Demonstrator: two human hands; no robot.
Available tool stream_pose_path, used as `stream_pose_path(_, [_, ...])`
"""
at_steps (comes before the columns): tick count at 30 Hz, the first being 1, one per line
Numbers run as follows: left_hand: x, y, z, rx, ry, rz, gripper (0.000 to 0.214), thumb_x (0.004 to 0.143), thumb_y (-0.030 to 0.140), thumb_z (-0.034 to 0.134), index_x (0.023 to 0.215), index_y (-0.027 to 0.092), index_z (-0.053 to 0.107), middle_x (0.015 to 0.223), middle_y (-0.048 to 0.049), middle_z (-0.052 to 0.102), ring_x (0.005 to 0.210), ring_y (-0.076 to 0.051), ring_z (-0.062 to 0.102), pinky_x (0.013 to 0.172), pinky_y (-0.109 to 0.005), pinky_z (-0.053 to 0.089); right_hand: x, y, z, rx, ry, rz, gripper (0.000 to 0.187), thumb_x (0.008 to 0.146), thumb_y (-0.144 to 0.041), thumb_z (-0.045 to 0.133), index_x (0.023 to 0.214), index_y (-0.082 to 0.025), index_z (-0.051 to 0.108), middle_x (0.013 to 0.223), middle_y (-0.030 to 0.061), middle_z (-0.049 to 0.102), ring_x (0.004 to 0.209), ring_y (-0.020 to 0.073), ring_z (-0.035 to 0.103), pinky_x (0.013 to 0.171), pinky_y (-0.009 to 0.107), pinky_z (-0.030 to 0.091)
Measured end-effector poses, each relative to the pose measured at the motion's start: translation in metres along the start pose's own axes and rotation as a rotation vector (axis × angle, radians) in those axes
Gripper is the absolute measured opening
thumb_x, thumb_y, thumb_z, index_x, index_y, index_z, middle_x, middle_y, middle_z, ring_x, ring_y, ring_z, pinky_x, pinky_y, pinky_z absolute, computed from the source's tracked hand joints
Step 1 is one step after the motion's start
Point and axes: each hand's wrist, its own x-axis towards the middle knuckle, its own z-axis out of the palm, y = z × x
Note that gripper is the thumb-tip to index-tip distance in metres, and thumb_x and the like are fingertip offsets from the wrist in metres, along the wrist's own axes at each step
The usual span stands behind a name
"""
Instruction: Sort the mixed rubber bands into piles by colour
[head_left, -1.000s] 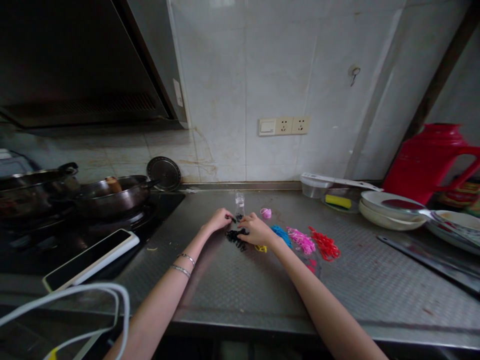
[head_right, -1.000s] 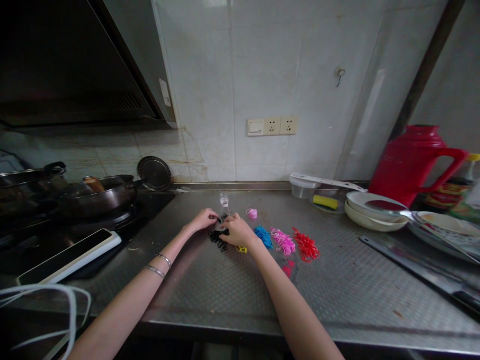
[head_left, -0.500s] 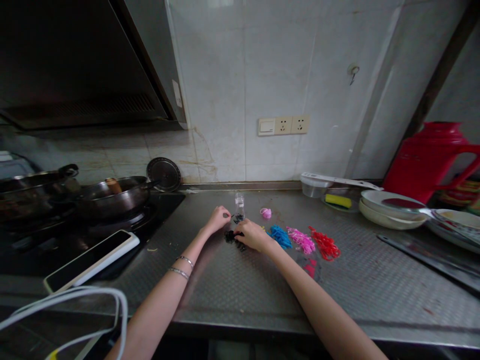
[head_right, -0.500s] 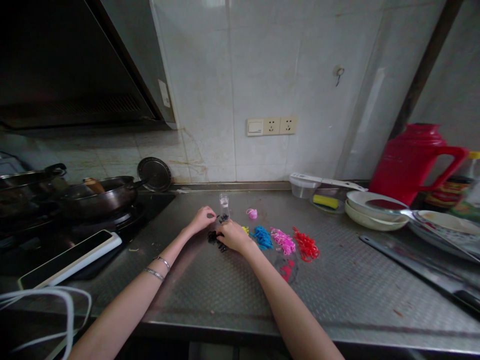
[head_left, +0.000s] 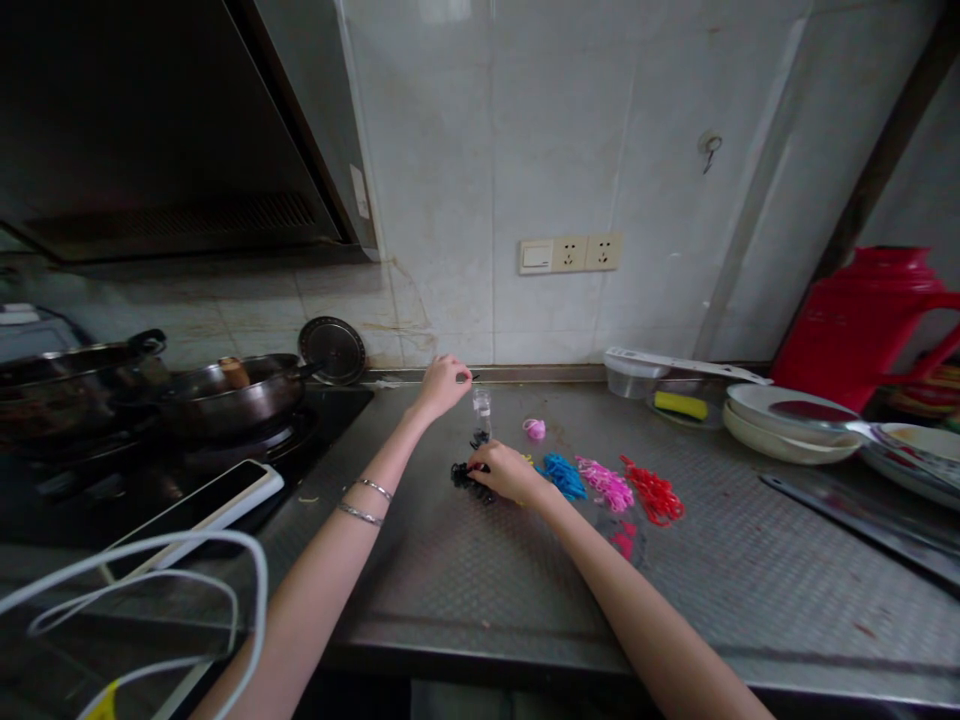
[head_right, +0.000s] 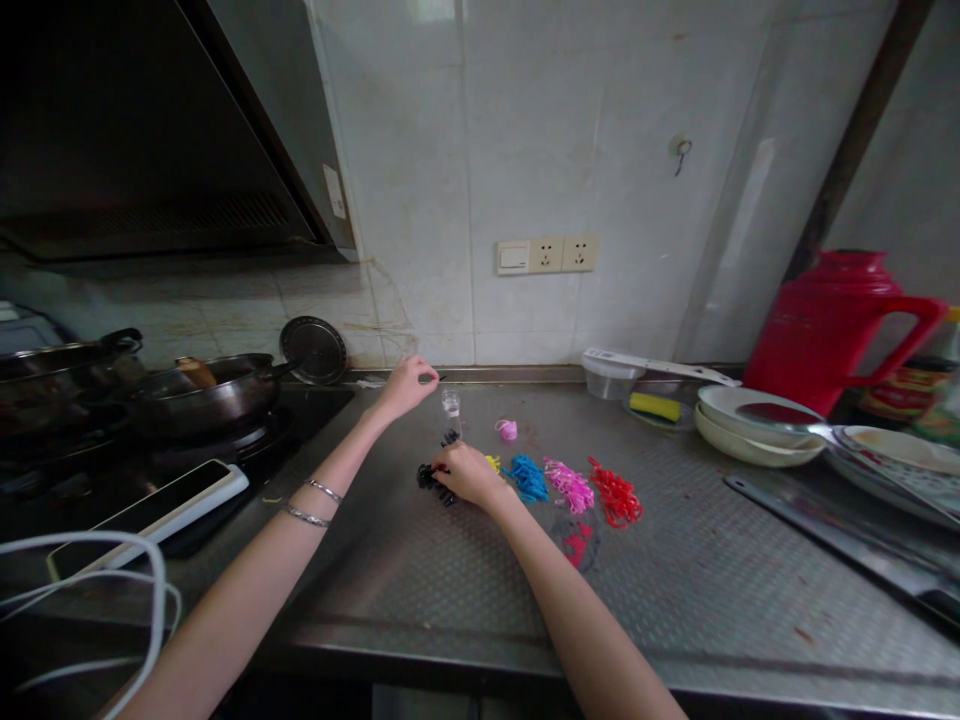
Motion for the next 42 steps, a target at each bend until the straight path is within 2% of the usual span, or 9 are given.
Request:
stream_pose_path(6, [0.013,0.008,0.004,0.419,-0.257,0.170,0.012,0.068,0.016,0.056,0.068,0.016,0.069,0.080,-0.0080,0.058,0.088,-0.021,0.048,0.084,-0.033,0.037,0.000,0.000,0.000,-0.002,-0.019,0.010,0.021,0.078,-0.028,0.052,0.093,-0.020,0.066,0.089,0.0049,0.065,0.089,0.0169,0.055,0.076,0.023,0.039])
stream_pose_path(11, [0.016,0.003,0.008,0.371,-0.276,0.203,0.015,0.066,0.018,0.059,0.077,0.015,0.069,0.083,-0.0077,0.060,0.084,-0.019,0.051,0.082,-0.032,0.039,0.000,0.001,0.000,0.011,-0.014,0.016,0.021,0.078,-0.028,0.052,0.092,-0.021,0.066,0.089,0.0045,0.065,0.089,0.0169,0.056,0.075,0.023,0.039])
stream_pose_path(14, [0.015,-0.002,0.006,0.130,-0.191,0.092,0.021,0.066,0.022,0.061,0.084,0.014,0.068,0.086,-0.0070,0.062,0.082,-0.017,0.053,0.079,-0.029,0.041,0.001,0.003,0.001,0.079,0.008,0.011,0.020,0.078,-0.027,0.053,0.090,-0.021,0.067,0.088,0.0042,0.066,0.088,0.0160,0.056,0.077,0.024,0.040])
stream_pose_path(19, [-0.005,-0.027,0.009,-0.322,0.021,-0.280,0.026,0.066,0.026,0.059,0.086,0.011,0.066,0.084,-0.0076,0.065,0.076,-0.014,0.056,0.069,-0.025,0.043,0.004,0.008,0.004,0.285,0.085,0.035,0.019,0.076,-0.028,0.055,0.086,-0.019,0.069,0.083,0.0031,0.067,0.077,0.0139,0.059,0.072,0.022,0.041])
stream_pose_path(23, [-0.038,-0.056,0.020,-0.394,0.018,-0.555,0.027,0.064,0.026,0.059,0.085,0.011,0.066,0.081,-0.0077,0.066,0.071,-0.014,0.056,0.054,-0.020,0.039,0.006,0.010,0.003,0.436,0.165,0.090,0.019,0.074,-0.028,0.056,0.083,-0.018,0.069,0.078,0.0019,0.068,0.070,0.0128,0.059,0.067,0.021,0.042])
stream_pose_path(26, [-0.060,-0.074,0.028,-0.420,-0.015,-0.680,0.027,0.063,0.026,0.058,0.085,0.011,0.066,0.078,-0.0076,0.065,0.067,-0.012,0.055,0.048,-0.018,0.036,0.007,0.013,0.004,0.493,0.201,0.128,0.019,0.073,-0.030,0.057,0.081,-0.018,0.070,0.077,0.0019,0.069,0.070,0.0138,0.060,0.067,0.022,0.043])
stream_pose_path(32, [-0.076,-0.095,0.035,-0.516,0.035,-0.764,0.030,0.059,0.027,0.060,0.084,0.011,0.066,0.077,-0.0076,0.064,0.061,-0.010,0.054,0.045,-0.017,0.035,0.008,0.017,0.006,0.534,0.233,0.154,0.022,0.072,-0.033,0.058,0.081,-0.018,0.070,0.077,0.0030,0.069,0.071,0.0158,0.061,0.068,0.024,0.043])
stream_pose_path(38, [-0.081,-0.101,0.039,-0.460,0.056,-0.726,0.026,0.060,0.024,0.059,0.082,0.011,0.066,0.067,-0.0050,0.063,0.054,-0.009,0.050,0.042,-0.017,0.031,0.019,0.022,0.002,0.579,0.282,0.180,0.023,0.071,-0.034,0.059,0.081,-0.017,0.070,0.077,0.0040,0.069,0.071,0.0161,0.061,0.066,0.025,0.045])
stream_pose_path(42, [-0.084,-0.098,0.044,-0.386,0.060,-0.680,0.022,0.062,0.020,0.056,0.078,0.011,0.067,0.062,-0.0030,0.062,0.052,-0.010,0.050,0.048,-0.019,0.035,0.038,0.030,-0.013,0.559,0.373,0.189,0.021,0.069,-0.032,0.060,0.080,-0.017,0.070,0.073,0.0033,0.069,0.066,0.0148,0.060,0.064,0.024,0.045])
